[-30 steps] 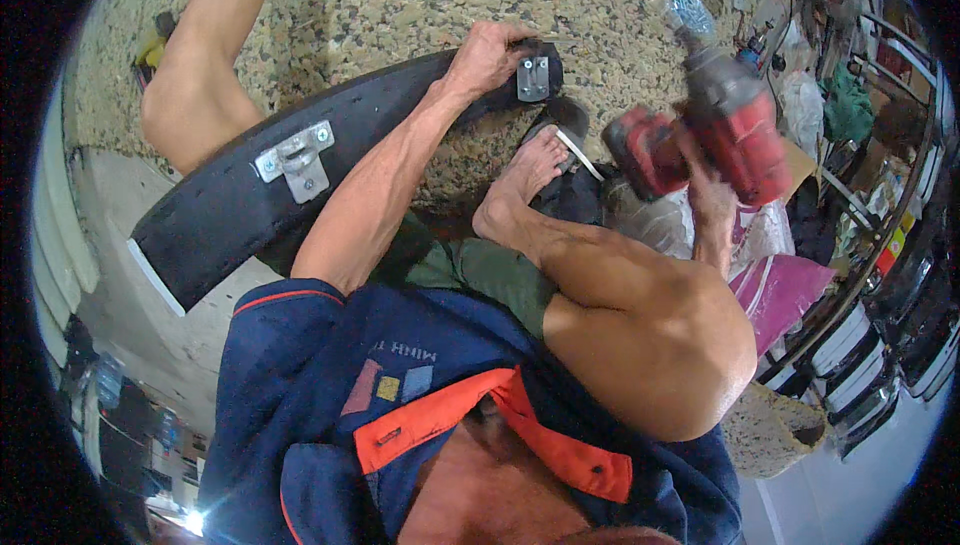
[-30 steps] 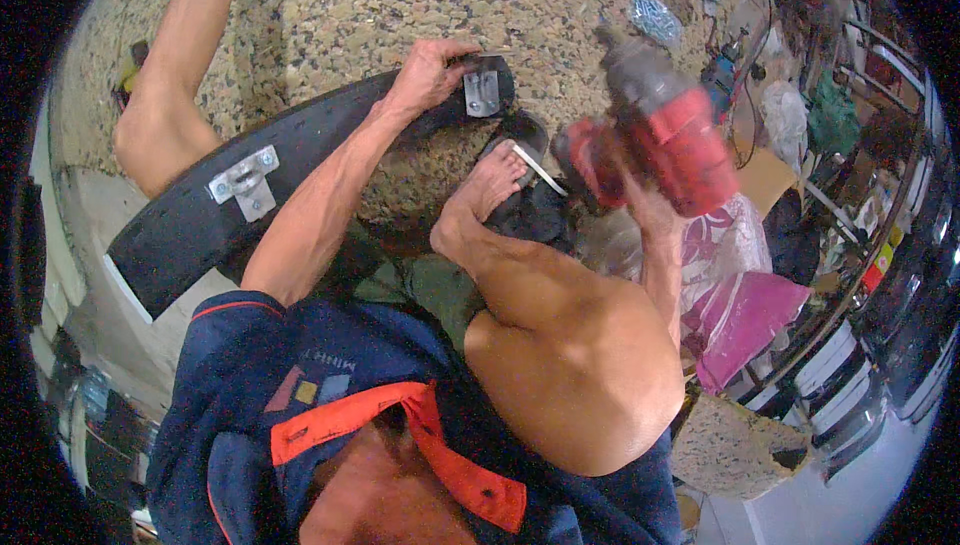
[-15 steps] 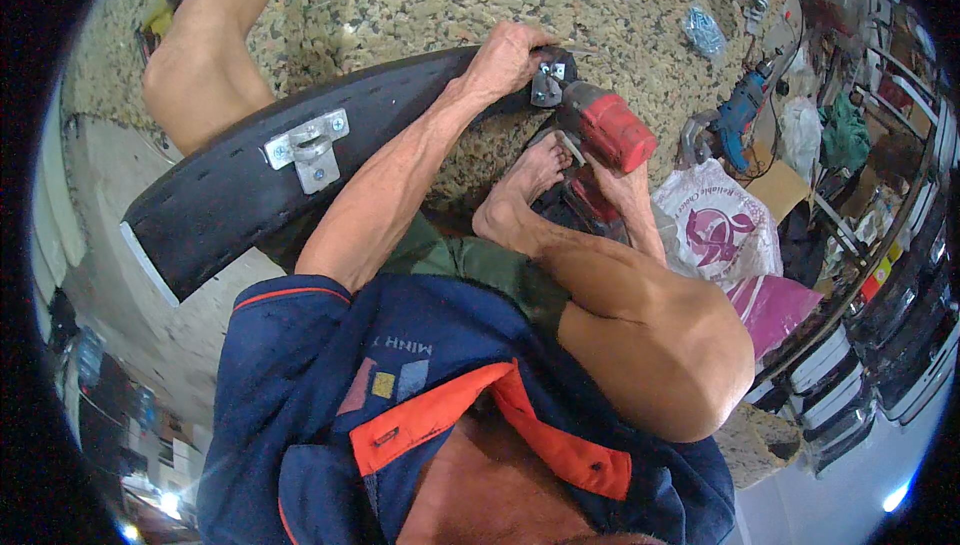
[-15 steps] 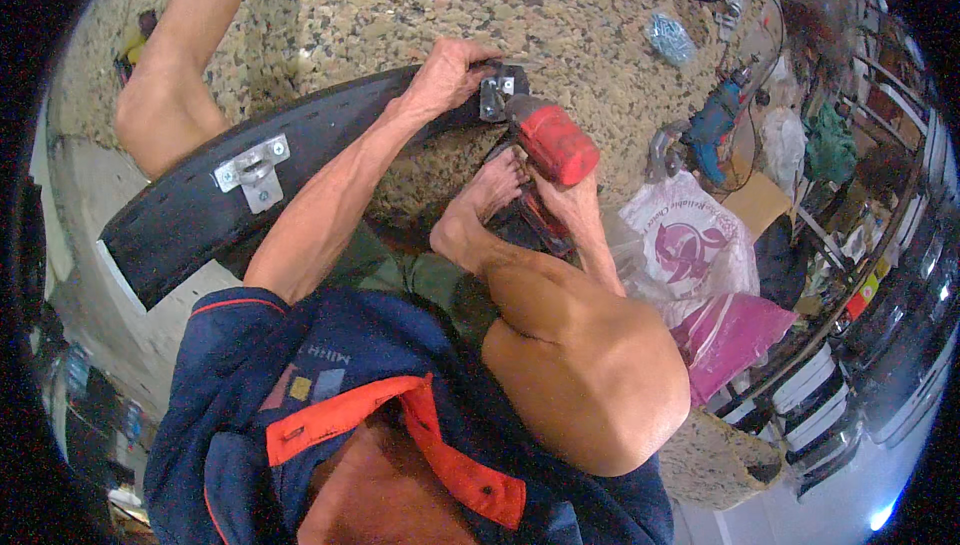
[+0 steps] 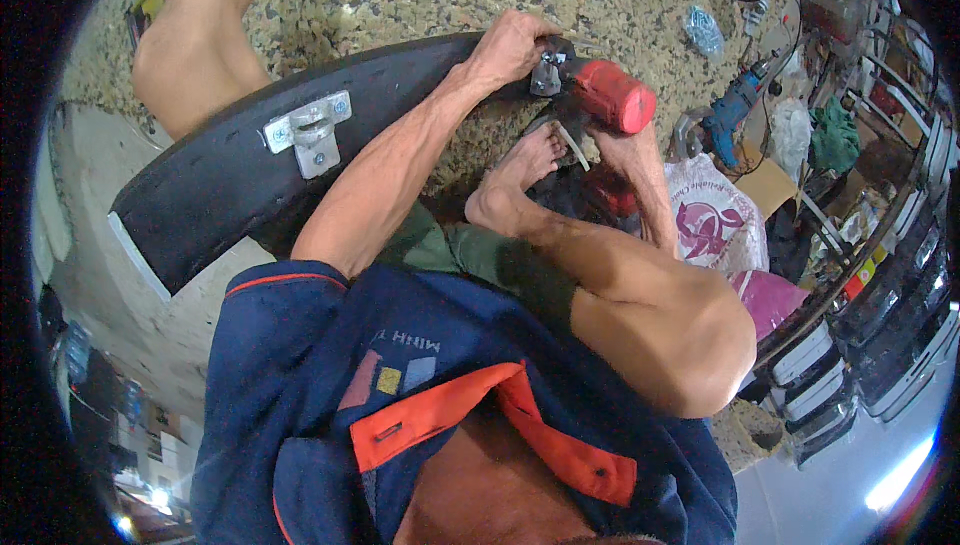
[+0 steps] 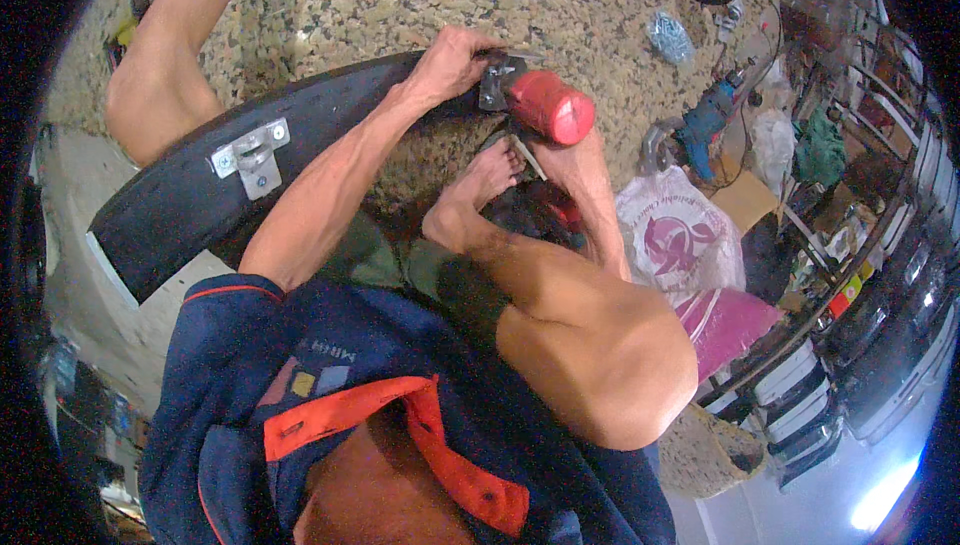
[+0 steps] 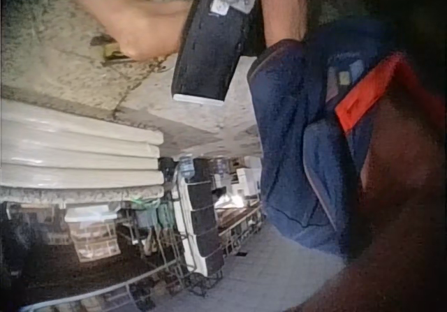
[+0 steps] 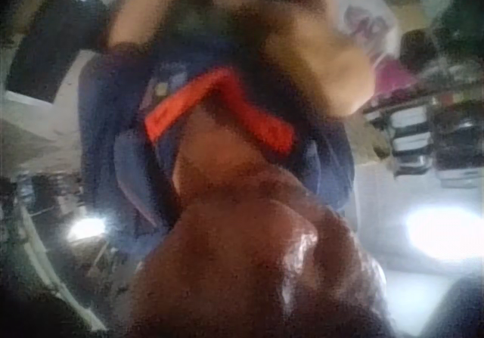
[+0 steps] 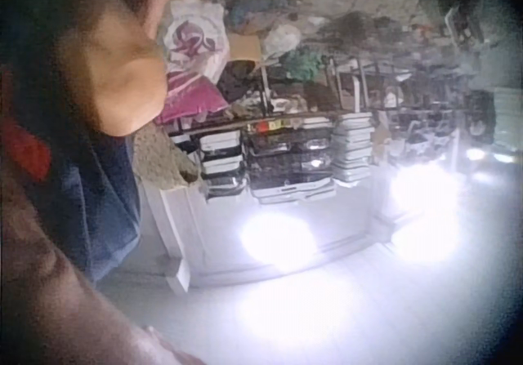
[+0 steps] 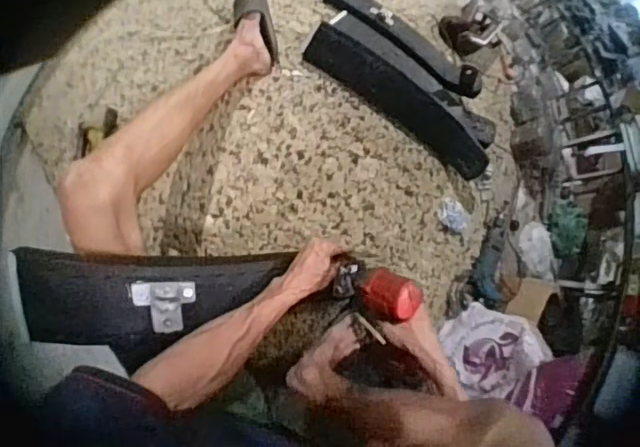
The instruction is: The person sits on the floor and uses a red cordless drill to attach metal brackets to black curved plastic mudguards. They position the brackets, insert screws, and tighten them, repeating the process for multiple mudguards.
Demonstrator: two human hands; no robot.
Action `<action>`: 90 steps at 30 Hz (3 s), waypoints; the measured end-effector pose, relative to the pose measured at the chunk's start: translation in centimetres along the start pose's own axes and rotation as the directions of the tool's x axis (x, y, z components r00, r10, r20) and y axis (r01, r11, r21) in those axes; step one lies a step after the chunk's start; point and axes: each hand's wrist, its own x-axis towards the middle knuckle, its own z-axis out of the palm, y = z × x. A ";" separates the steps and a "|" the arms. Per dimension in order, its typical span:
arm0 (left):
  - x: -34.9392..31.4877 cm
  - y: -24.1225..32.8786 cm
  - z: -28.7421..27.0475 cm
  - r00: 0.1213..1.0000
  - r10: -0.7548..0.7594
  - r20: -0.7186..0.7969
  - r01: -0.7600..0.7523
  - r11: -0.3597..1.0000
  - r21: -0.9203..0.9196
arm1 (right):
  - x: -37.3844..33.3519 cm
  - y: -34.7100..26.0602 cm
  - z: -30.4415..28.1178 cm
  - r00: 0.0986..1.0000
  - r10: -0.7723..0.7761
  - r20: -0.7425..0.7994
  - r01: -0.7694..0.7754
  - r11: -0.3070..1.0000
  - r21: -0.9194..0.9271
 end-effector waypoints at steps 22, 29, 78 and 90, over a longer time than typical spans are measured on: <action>0.3 0.3 -0.5 0.996 -0.078 0.036 0.079 0.996 -0.041 | 1.9 0.6 0.2 0.998 -0.050 0.048 0.051 0.999 -0.012; 0.3 -0.1 -0.2 0.998 -0.049 -0.028 0.050 0.998 0.025 | 2.4 1.1 1.2 0.998 -0.065 0.006 0.065 0.987 -0.147; -4.3 17.6 6.3 1.000 0.025 0.003 -0.024 0.996 -0.090 | -12.1 -10.9 -7.7 0.955 -0.281 0.096 0.272 0.958 0.097; -3.7 16.3 5.8 0.992 0.043 -0.121 -0.055 0.994 -0.097 | -8.8 -14.6 -11.8 0.931 -0.303 0.203 0.288 0.952 0.099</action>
